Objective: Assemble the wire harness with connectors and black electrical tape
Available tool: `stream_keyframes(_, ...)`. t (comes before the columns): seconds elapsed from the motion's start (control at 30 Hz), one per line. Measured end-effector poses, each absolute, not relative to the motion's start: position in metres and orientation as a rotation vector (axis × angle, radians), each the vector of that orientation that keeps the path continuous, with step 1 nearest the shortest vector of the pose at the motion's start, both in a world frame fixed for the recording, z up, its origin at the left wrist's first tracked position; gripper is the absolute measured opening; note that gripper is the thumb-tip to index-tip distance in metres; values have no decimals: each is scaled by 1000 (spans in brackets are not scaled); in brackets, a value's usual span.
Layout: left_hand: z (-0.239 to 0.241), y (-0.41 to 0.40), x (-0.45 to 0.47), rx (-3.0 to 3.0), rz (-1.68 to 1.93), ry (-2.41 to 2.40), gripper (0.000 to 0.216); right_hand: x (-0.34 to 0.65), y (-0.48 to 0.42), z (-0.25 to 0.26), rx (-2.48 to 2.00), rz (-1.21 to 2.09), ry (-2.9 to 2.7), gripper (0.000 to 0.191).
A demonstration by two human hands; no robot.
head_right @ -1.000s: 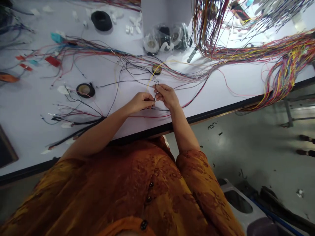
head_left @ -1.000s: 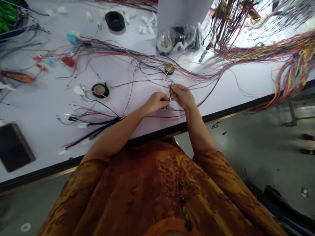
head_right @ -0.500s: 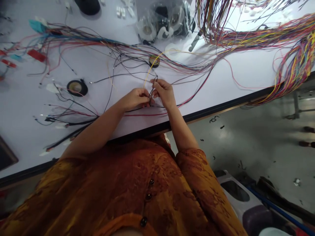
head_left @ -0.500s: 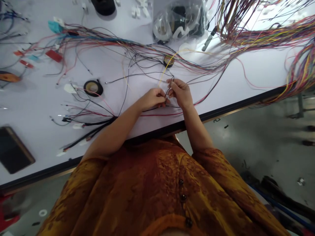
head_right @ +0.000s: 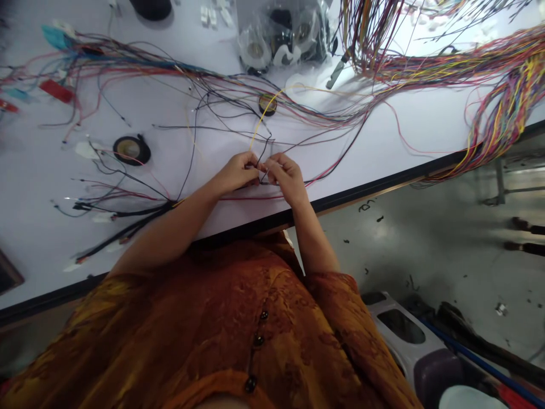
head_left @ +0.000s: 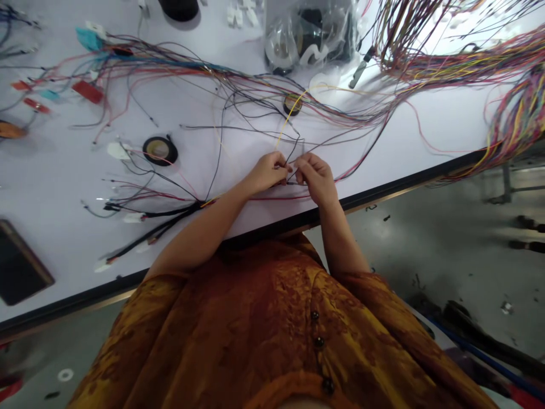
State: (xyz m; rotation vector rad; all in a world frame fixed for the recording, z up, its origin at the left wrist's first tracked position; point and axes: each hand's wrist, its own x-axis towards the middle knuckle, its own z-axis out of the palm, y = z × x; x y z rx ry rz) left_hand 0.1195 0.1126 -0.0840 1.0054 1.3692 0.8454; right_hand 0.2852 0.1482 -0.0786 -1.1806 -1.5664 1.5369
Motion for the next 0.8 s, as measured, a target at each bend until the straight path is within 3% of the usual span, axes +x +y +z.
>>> stream_keyframes(0.13, -84, 108, 107, 1040, 887, 1198, 8, 277, 165, -93, -1305, 1633, -1149, 41)
stream_keyframes(0.3, -89, 109, 100, 1165, 786, 1089, 18, 264, 163, -94, -1249, 1709, -1279, 40)
stream_keyframes(0.47, -76, 102, 102, 1394, 761, 1229, 12, 262, 148, -90, -1275, 1439, -1633, 34)
stream_keyframes(0.57, -64, 79, 79, 1463, 943, 1577, 13, 258, 147, -94, -1343, 1276, -1757, 25)
stream_keyframes(0.7, -62, 42, 37, 1036, 1162, 1960, 21, 252, 148, -100, -1361, 1252, -1717, 31)
stream_keyframes(0.8, -63, 31, 31, 603, 1171, 1685, 35, 248, 149, -103, -1320, 1330, -1750, 36)
